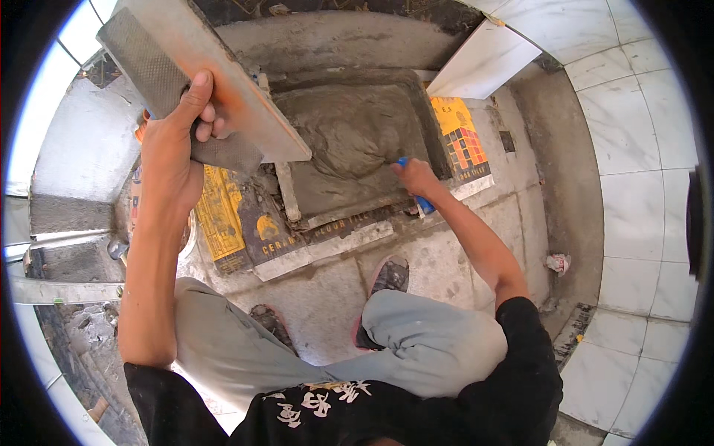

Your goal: Spreading and smoothing mortar in a recessed floor area using a trowel and a hawk.

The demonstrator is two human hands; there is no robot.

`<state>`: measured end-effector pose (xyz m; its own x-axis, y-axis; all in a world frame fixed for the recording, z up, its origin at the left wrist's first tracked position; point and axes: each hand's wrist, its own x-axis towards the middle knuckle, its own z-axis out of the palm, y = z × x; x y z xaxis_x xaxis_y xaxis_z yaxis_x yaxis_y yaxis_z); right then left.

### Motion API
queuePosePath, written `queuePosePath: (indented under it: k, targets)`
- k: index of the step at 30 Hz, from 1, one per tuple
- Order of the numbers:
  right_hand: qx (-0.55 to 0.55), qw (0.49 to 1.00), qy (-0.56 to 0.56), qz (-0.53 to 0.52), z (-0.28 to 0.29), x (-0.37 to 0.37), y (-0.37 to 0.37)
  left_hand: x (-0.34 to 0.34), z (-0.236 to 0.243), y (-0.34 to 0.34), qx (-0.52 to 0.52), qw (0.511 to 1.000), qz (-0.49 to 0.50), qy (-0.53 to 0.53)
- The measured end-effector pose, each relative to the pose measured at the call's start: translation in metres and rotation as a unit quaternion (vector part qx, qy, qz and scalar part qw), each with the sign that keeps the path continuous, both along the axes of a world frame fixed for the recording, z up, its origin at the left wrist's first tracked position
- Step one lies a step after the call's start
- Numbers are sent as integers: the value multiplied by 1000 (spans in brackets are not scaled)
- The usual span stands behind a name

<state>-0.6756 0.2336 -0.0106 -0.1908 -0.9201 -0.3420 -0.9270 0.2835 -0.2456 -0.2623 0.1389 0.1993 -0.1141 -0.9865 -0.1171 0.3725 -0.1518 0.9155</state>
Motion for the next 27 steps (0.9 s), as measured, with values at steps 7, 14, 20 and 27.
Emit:
queuePosePath:
  k: [7,14,20,27]
  targets:
    - [108,983,-119,-85,85,57,-41,-2,-3,-2,10,1000,5,-22]
    - [41,994,99,8,29,-47,-34,13,-10,-6,23,999,19,-15]
    - [66,995,11,76,64,19,-66,11,-3,-14,-3,1000,23,19]
    - [72,985,129,93,27,-59,-46,43,5,-16,-30,996,12,82]
